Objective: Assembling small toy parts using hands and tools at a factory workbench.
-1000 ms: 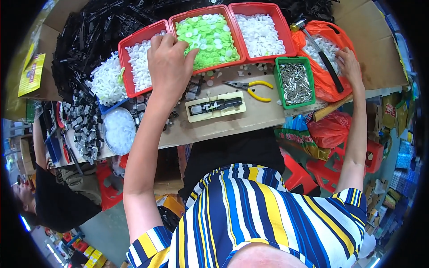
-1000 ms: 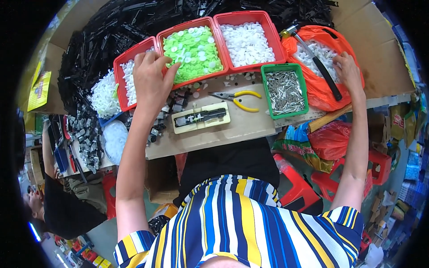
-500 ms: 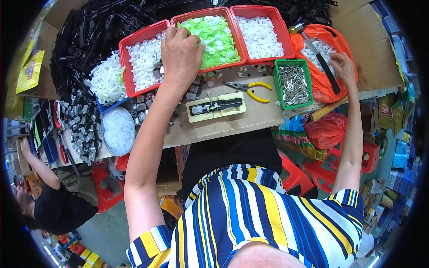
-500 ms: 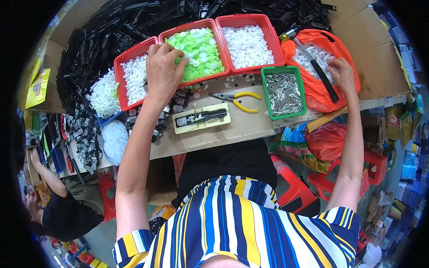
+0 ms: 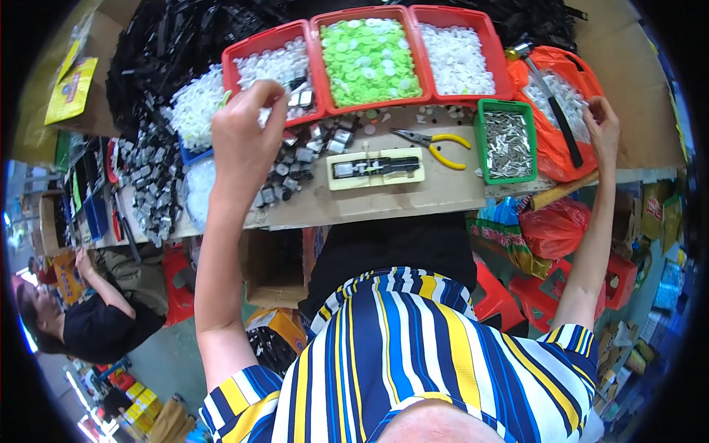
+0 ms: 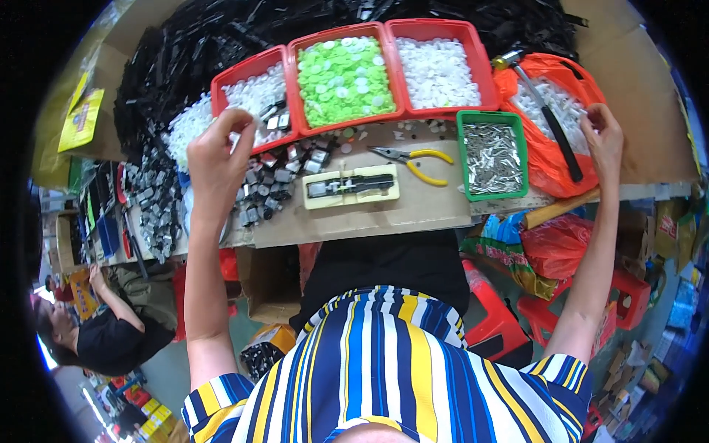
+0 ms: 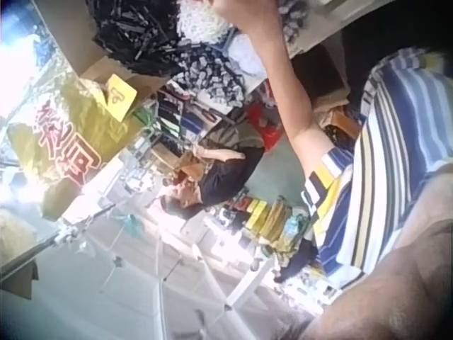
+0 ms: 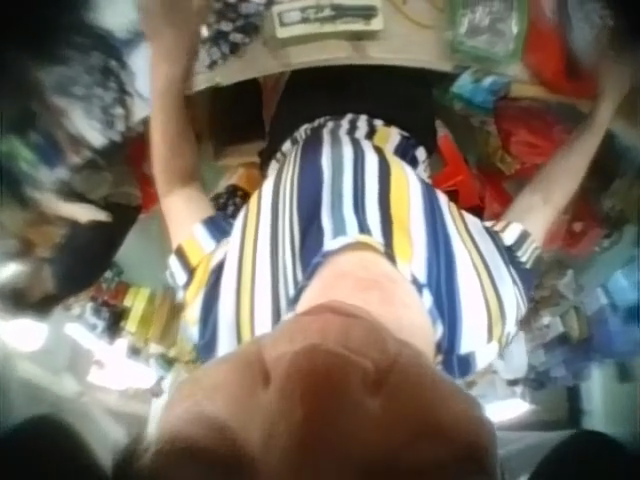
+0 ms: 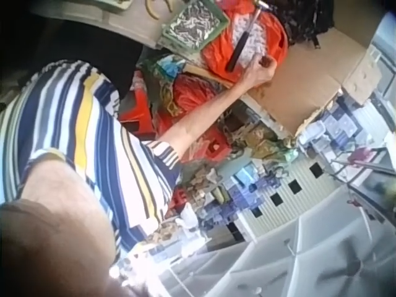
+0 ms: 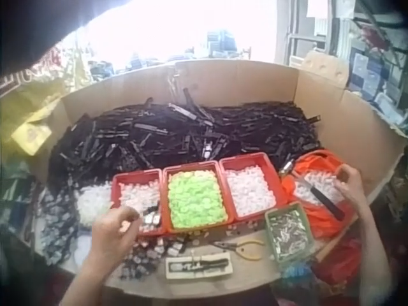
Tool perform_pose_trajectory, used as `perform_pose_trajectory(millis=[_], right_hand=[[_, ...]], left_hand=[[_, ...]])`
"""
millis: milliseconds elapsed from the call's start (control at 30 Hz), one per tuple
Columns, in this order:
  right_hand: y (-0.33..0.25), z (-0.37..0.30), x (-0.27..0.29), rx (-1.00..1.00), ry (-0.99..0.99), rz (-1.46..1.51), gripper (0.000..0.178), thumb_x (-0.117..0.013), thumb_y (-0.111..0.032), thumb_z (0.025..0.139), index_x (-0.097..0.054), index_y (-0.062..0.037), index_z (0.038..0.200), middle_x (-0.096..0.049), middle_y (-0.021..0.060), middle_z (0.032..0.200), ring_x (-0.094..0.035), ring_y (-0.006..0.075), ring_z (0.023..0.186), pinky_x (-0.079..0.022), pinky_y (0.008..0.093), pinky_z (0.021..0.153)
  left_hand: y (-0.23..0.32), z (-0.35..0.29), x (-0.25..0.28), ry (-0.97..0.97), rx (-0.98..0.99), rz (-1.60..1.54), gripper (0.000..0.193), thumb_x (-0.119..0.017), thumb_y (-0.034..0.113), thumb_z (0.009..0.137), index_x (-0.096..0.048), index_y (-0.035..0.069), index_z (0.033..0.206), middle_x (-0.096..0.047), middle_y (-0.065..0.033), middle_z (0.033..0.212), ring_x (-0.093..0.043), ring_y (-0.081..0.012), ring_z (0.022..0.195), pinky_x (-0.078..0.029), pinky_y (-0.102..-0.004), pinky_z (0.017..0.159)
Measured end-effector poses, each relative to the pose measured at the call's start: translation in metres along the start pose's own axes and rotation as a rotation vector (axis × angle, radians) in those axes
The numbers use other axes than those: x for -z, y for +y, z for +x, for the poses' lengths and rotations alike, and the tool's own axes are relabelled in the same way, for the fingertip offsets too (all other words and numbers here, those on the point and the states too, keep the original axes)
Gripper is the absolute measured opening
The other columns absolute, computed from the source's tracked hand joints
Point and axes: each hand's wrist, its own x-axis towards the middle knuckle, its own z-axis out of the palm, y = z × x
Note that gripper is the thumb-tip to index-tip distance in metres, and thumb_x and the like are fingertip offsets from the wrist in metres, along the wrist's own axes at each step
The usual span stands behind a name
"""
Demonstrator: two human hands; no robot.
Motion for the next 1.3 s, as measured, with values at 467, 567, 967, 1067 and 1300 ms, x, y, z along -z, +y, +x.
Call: perform_pose_trajectory(millis=[467,567,967,1067,1300], right_hand=[[-0.070,0.014,-0.021,0.198,-0.034,0.011,0.015,-0.067,-0.007,0.096,-0.064,0.0000,0.108,-0.063,-0.0007,0.094,-0.057,0.0057,0.086,-0.046,0.0203,0.076],[-0.085,0.014,-0.025,0.182,-0.046,-0.057,0.012,-0.066,-0.007,0.095,-0.065,-0.0007,0.106,-0.062,-0.0028,0.091,-0.055,0.0035,0.084,-0.043,0.0186,0.071],[-0.129,-0.011,-0.031,0.191,-0.081,0.019,0.016,-0.066,-0.004,0.095,-0.063,0.0016,0.109,-0.062,0.0002,0.095,-0.057,0.0060,0.088,-0.046,0.0205,0.078],[-0.152,-0.021,-0.042,0.175,-0.084,0.069,0.018,-0.066,-0.003,0.095,-0.064,0.0014,0.112,-0.065,0.0010,0.098,-0.059,0.0070,0.090,-0.047,0.0219,0.080],[-0.181,-0.036,-0.074,0.223,-0.156,0.137,0.018,-0.069,-0.003,0.091,-0.068,0.0002,0.109,-0.068,0.0036,0.099,-0.062,0.0101,0.089,-0.048,0.0244,0.076]], left_hand=[[-0.060,-0.105,0.072,-0.232,-0.004,0.440,0.006,-0.060,-0.004,0.079,-0.063,0.001,0.082,-0.060,-0.0145,0.078,-0.060,-0.0335,0.083,-0.050,-0.0447,0.072],[-0.068,-0.107,0.064,-0.249,-0.059,0.499,0.006,-0.059,-0.003,0.076,-0.061,0.002,0.078,-0.059,-0.0124,0.076,-0.059,-0.0319,0.081,-0.049,-0.0437,0.073],[-0.061,-0.112,0.074,-0.182,0.021,0.432,0.005,-0.063,-0.003,0.078,-0.064,0.002,0.080,-0.060,-0.0136,0.077,-0.060,-0.0322,0.081,-0.049,-0.0438,0.072],[-0.060,-0.116,0.078,-0.218,0.046,0.445,0.005,-0.063,-0.003,0.079,-0.064,0.001,0.080,-0.059,-0.0138,0.076,-0.060,-0.0325,0.080,-0.050,-0.0439,0.072],[-0.042,-0.130,0.083,-0.257,0.065,0.462,0.004,-0.063,-0.003,0.080,-0.063,0.001,0.080,-0.060,-0.0143,0.076,-0.060,-0.0323,0.080,-0.049,-0.0447,0.071]])
